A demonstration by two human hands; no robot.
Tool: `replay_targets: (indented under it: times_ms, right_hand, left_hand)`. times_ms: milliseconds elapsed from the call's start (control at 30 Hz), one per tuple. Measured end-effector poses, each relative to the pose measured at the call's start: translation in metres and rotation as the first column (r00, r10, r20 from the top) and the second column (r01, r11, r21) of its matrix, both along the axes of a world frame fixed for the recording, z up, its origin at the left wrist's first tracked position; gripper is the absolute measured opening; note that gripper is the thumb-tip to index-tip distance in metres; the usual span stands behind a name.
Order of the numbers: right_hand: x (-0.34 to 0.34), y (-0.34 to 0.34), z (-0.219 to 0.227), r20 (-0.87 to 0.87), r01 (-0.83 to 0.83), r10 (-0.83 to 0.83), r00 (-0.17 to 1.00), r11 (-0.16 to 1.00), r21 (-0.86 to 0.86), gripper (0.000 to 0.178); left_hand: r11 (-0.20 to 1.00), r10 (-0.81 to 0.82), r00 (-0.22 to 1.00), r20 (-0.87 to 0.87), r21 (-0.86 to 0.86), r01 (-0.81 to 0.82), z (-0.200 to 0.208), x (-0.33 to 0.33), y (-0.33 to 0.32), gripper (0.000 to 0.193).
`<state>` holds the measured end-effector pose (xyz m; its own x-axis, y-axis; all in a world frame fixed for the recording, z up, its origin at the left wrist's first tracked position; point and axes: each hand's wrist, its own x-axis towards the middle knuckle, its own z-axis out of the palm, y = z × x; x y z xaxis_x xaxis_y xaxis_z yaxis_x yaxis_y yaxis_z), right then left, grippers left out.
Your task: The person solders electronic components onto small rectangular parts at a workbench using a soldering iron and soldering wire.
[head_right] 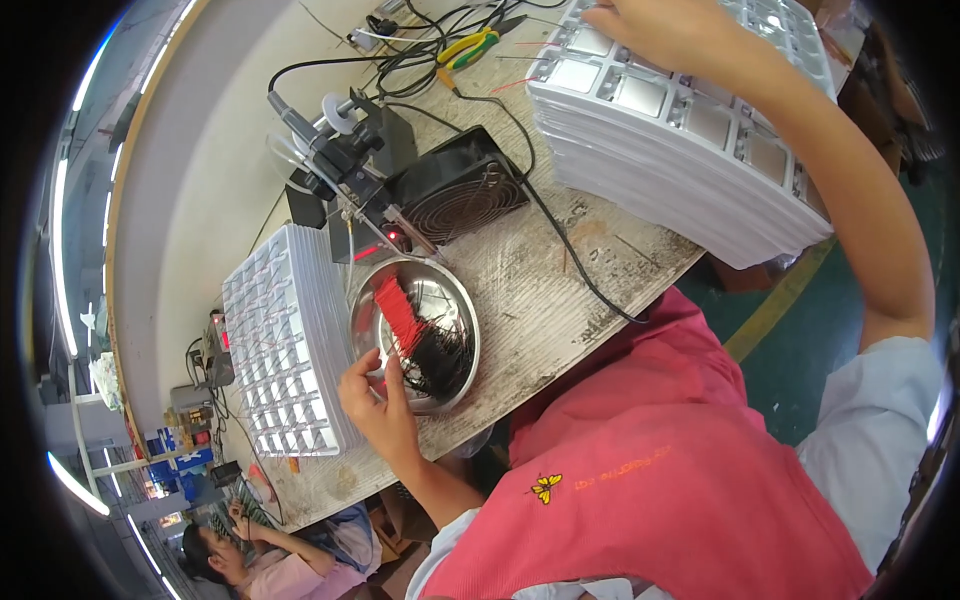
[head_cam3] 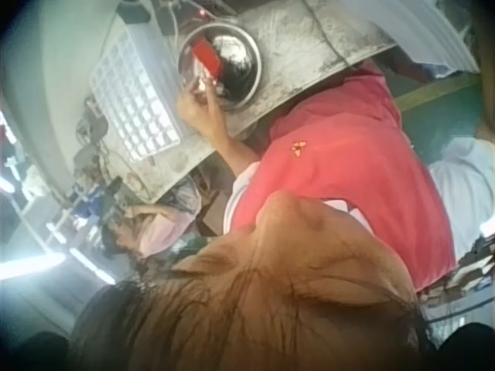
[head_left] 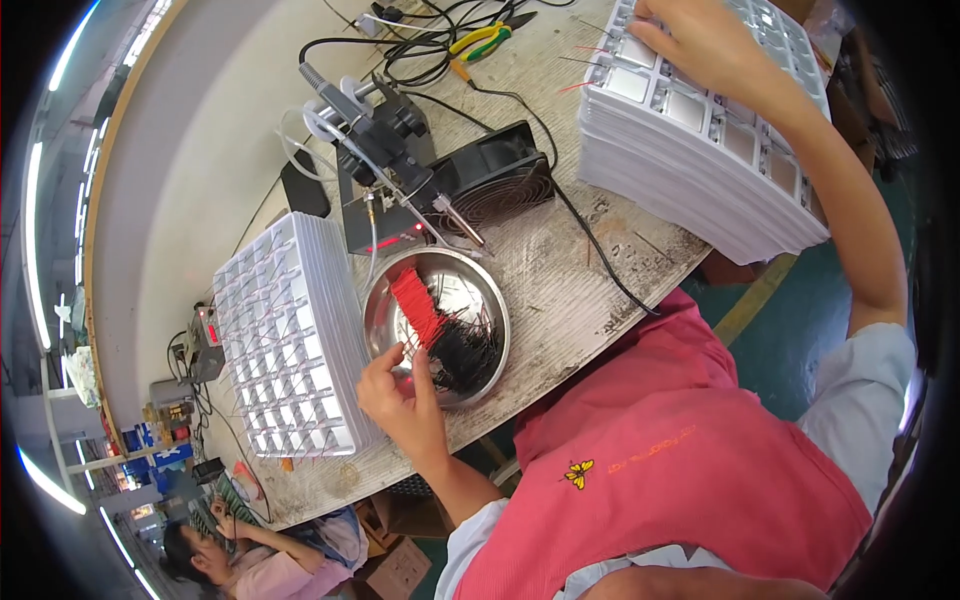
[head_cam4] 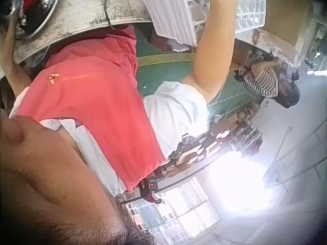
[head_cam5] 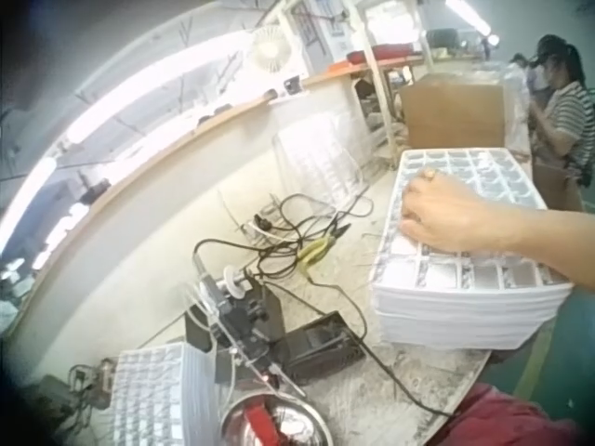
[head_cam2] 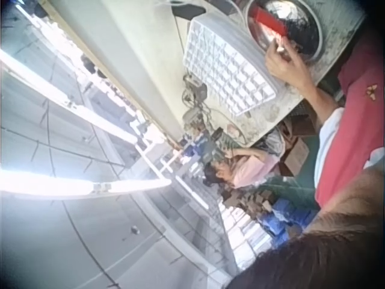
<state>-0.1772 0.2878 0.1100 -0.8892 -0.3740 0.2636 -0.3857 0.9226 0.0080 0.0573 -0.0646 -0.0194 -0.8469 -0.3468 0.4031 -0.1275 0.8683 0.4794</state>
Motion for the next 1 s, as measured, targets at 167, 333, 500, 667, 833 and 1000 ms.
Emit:
replay_targets:
  times_ms: [167, 333, 500, 667, 833, 1000]
  right_hand:
    - [-0.011, 0.020, -0.018, -0.006, 0.031, -0.035, 0.999, 0.941, -0.338, 0.028]
    - [0.009, 0.003, 0.003, -0.067, 0.128, -0.188, 0.980, 0.847, -0.516, 0.020]
    - [0.088, 0.017, 0.011, -0.053, -0.171, 0.232, 0.971, 0.525, -0.834, 0.022]
    - [0.146, -0.027, 0.006, -0.030, -0.522, 0.644, 0.764, 0.590, -0.617, 0.027]
    - [0.142, -0.061, -0.056, 0.061, -0.354, 0.645, 0.762, 0.494, -0.794, 0.019]
    - [0.145, -0.068, -0.080, 0.282, -0.101, 0.624, 0.728, 0.505, -0.857, 0.019]
  left_hand:
    - [0.999, -0.025, 1.000, -0.010, -0.027, 0.024, 0.001, 0.000, 0.001, 0.023]
    - [0.998, -0.034, 0.999, 0.025, -0.046, 0.035, 0.003, 0.002, 0.003, 0.020]
    - [0.985, -0.148, 0.978, 0.149, -0.067, 0.159, 0.002, -0.002, 0.006, 0.018]
    - [0.973, -0.121, 0.979, 0.164, -0.175, 0.150, -0.004, -0.013, 0.009, 0.021]
    - [0.956, -0.071, 0.976, 0.204, -0.266, 0.125, -0.008, -0.021, 0.010, 0.016]
    - [0.965, -0.073, 0.976, 0.208, -0.234, 0.121, -0.009, -0.024, 0.012, 0.009]
